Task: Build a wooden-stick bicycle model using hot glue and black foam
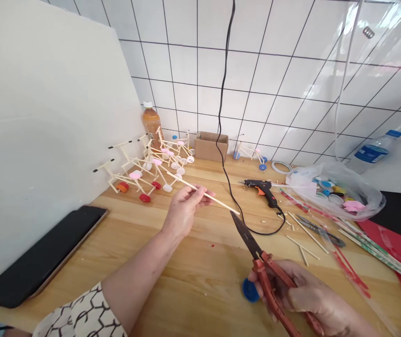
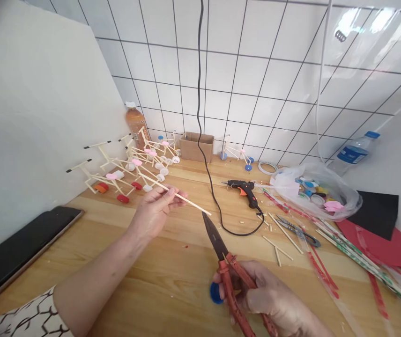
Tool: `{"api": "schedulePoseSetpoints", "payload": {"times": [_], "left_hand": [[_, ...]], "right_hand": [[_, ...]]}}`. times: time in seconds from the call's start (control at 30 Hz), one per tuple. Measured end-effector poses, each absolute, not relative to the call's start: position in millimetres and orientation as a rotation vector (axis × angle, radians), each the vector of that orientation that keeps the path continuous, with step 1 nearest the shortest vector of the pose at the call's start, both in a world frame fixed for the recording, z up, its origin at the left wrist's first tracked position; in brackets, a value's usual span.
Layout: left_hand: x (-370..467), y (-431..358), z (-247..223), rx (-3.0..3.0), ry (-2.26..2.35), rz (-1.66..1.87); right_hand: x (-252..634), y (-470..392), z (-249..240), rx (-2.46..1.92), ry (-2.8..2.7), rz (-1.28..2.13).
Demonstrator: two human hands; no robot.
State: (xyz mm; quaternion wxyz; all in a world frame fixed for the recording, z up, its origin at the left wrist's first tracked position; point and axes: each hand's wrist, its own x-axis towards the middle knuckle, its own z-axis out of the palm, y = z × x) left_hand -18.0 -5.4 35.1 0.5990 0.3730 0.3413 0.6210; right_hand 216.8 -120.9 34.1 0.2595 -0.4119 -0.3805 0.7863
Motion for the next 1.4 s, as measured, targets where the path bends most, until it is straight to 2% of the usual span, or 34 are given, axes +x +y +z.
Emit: {"api": "schedulePoseSetpoints", "payload": {"times": [0.23, 0.57, 1.0, 1.4], "left_hand": [[-22, -1, 34, 0.721, 0.713, 1.431], [-23, 0, 32, 0.729, 0.721, 1.361], [-13, -11, 26, 0.795, 0.758, 0.892], [-9, -15, 23, 0.862, 0.794, 0.773]], "right_hand": [[222, -117, 36, -0.995, -0.996, 2.146], [223, -113, 41, -1.126, -1.122, 2.015], [220, -113, 44, -1.316, -1.223, 1.886], [224, -112, 47, -1.250, -1.217, 1.863]]}}
